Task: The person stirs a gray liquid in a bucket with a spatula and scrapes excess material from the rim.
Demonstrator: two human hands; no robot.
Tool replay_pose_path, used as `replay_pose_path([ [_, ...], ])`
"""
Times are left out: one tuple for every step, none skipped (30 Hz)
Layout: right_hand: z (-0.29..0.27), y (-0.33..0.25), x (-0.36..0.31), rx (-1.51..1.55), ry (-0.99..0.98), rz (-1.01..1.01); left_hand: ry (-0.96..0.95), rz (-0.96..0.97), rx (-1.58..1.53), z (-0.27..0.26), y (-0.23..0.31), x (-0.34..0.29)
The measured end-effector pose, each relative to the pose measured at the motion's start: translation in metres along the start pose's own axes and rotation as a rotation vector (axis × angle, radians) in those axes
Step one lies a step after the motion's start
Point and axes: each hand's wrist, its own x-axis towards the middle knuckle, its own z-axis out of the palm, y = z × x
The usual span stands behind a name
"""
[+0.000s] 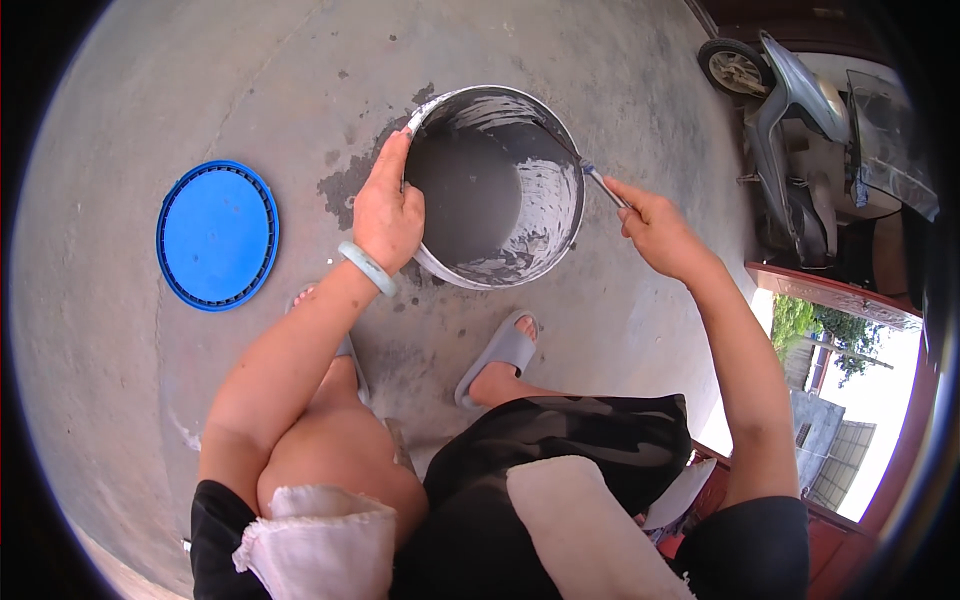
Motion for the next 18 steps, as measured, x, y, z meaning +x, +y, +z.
replay_pose_path([
  [-0.007, -0.002, -0.006, 0.018, -0.006, 0.1, -0.004, 0.002, -0.005, 0.0, 0.001, 0.0],
  [-0.009, -0.001, -0.007, 0.017, -0.004, 0.105, -0.009, -0.001, -0.016, -0.002, 0.003, 0.0],
  [-0.01, -0.001, -0.006, 0.036, -0.008, 0.124, -0.012, -0.006, -0.027, -0.002, 0.003, 0.0],
  [-0.011, 0.0, -0.006, 0.053, -0.011, 0.145, -0.016, -0.007, -0.031, -0.001, 0.002, 0.0],
  [-0.011, -0.001, -0.005, 0.052, -0.011, 0.15, -0.01, 0.037, -0.01, 0.001, 0.0, 0.001],
  [-0.01, -0.002, -0.002, 0.035, -0.006, 0.132, -0.002, 0.081, 0.013, 0.002, -0.002, 0.002],
  [-0.011, -0.003, 0.002, 0.017, -0.003, 0.112, -0.003, 0.077, 0.012, 0.002, -0.002, 0.003],
  [-0.01, -0.004, 0.006, 0.017, -0.006, 0.112, -0.001, 0.058, 0.015, 0.002, -0.001, 0.004],
  [-0.009, -0.006, 0.011, -0.072, -0.039, 0.105, 0.0, 0.041, 0.019, 0.002, 0.0, 0.003],
  [-0.008, -0.009, 0.017, -0.161, -0.071, 0.096, 0.001, 0.038, 0.021, 0.002, 0.001, 0.001],
  [0.0, -0.009, 0.029, -0.156, -0.06, 0.101, -0.002, 0.027, -0.01, 0.001, 0.002, 0.001],
  [0.013, -0.005, 0.044, -0.185, -0.029, 0.023, -0.005, 0.017, -0.04, 0.001, 0.004, 0.003],
  [0.022, -0.008, 0.054, -0.217, -0.009, -0.066, -0.002, 0.018, -0.035, 0.0, 0.003, 0.002],
  [0.025, -0.01, 0.055, -0.215, -0.009, -0.069, -0.011, -0.004, -0.036, 0.0, 0.004, 0.002],
  [0.027, -0.012, 0.054, -0.188, -0.012, -0.047, -0.021, -0.025, -0.038, 0.0, 0.004, 0.003],
  [0.03, -0.013, 0.048, -0.168, -0.026, -0.019, -0.02, -0.036, -0.042, 0.002, 0.004, -0.001],
  [0.028, -0.005, 0.04, -0.173, -0.03, -0.024, -0.013, -0.028, -0.034, 0.001, 0.006, 0.0],
  [0.024, 0.01, 0.027, -0.144, 0.035, -0.092, -0.007, -0.02, -0.027, 0.0, 0.008, 0.001],
])
